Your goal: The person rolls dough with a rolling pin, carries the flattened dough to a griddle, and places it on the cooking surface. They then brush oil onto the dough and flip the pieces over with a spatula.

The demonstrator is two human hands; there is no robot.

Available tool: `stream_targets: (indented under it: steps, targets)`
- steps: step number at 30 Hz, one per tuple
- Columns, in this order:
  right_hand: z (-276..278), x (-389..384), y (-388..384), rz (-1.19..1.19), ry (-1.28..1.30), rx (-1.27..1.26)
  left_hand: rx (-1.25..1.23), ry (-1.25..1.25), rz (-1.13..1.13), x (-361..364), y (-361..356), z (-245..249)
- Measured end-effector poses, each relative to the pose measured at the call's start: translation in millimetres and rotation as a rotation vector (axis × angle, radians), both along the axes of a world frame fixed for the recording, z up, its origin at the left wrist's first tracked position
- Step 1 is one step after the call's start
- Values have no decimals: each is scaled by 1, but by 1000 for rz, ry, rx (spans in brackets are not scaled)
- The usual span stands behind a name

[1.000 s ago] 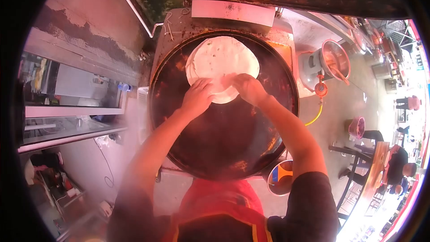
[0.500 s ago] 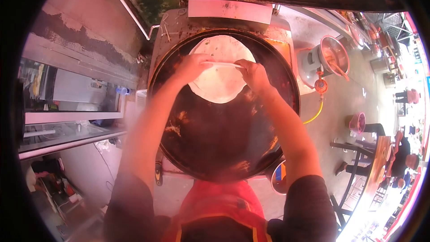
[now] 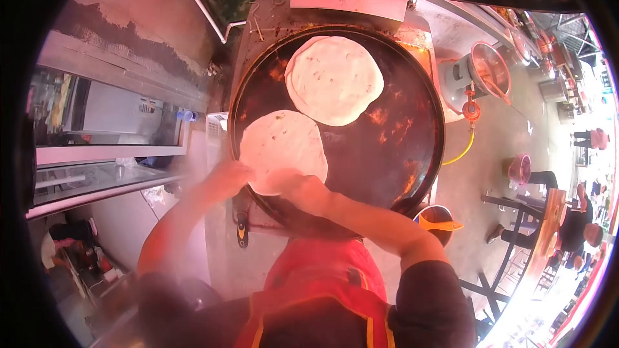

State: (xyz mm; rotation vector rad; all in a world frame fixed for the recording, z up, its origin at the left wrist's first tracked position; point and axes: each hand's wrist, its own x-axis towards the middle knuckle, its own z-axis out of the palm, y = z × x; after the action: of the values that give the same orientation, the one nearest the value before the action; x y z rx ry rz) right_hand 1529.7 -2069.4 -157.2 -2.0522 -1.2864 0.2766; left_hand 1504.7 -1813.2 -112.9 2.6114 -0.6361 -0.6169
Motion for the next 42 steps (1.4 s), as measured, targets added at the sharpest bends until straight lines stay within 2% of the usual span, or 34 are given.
stream_targets:
  steps: [2,4,5,6,8,11,14,17,20,23,24,26,29,30,31,32,33,34,35,36,38,40,41,42]
  targets:
    - [1,17,-20,90,-51,-43,-37,-12,10,1,-12,16]
    - [14,66,-49,-124,-89,-98,-151,-116,54,18,-32,26]
    - [31,97,-62,-135,-179,-148,-104,-108,104,33,-45,24]
    - [2,124,-82,-414,-123,-150,-58,-96,153,49,-60,20]
    - [2,170,-107,-353,-383,-144,-242,-295,295,77,-90,-12]
    - [-4,208,-121,-101,-389,-194,-284,-399,321,115,-133,-39]
    - [-11,229,-125,23,-472,-283,-199,-409,281,134,-160,-47]
    - [-4,232,-123,49,-365,-247,-99,-428,283,142,-174,-51]
    - [-4,239,-122,127,-448,-96,-46,-470,245,149,-175,-60]
    - [-5,249,-125,191,-452,-156,-56,-491,185,156,-167,-62]
    - [0,249,-124,158,-382,-146,-65,-499,168,157,-164,-61]
    - [10,244,-121,89,-242,-129,-210,-356,400,161,-166,-59]
    - [1,231,-111,-3,-232,-5,-436,-143,638,175,-162,-53]
    - [-6,233,-109,-62,-49,42,-512,-71,695,182,-159,-53]
    - [-14,235,-107,-120,134,87,-514,-50,714,188,-154,-55]
    - [-20,241,-106,-149,193,60,-504,-35,710,189,-151,-57]
    - [-26,246,-105,-179,250,32,-495,-18,706,189,-150,-54]
    - [-29,259,-106,-182,182,-65,-485,-1,701,189,-150,-53]
    - [-31,267,-107,-189,111,-160,-455,-255,645,186,-154,-57]
    - [-22,266,-104,-219,249,-168,-419,-509,579,182,-161,-67]
    - [9,261,-94,-273,521,-183,-362,-604,590,182,-165,-69]
    - [10,259,-94,-261,400,-167,-328,-285,748,188,-162,-58]
    - [9,256,-94,-256,341,-158,-388,-231,755,192,-159,-53]
    - [7,253,-96,-246,36,-113,-450,-178,760,198,-155,-47]
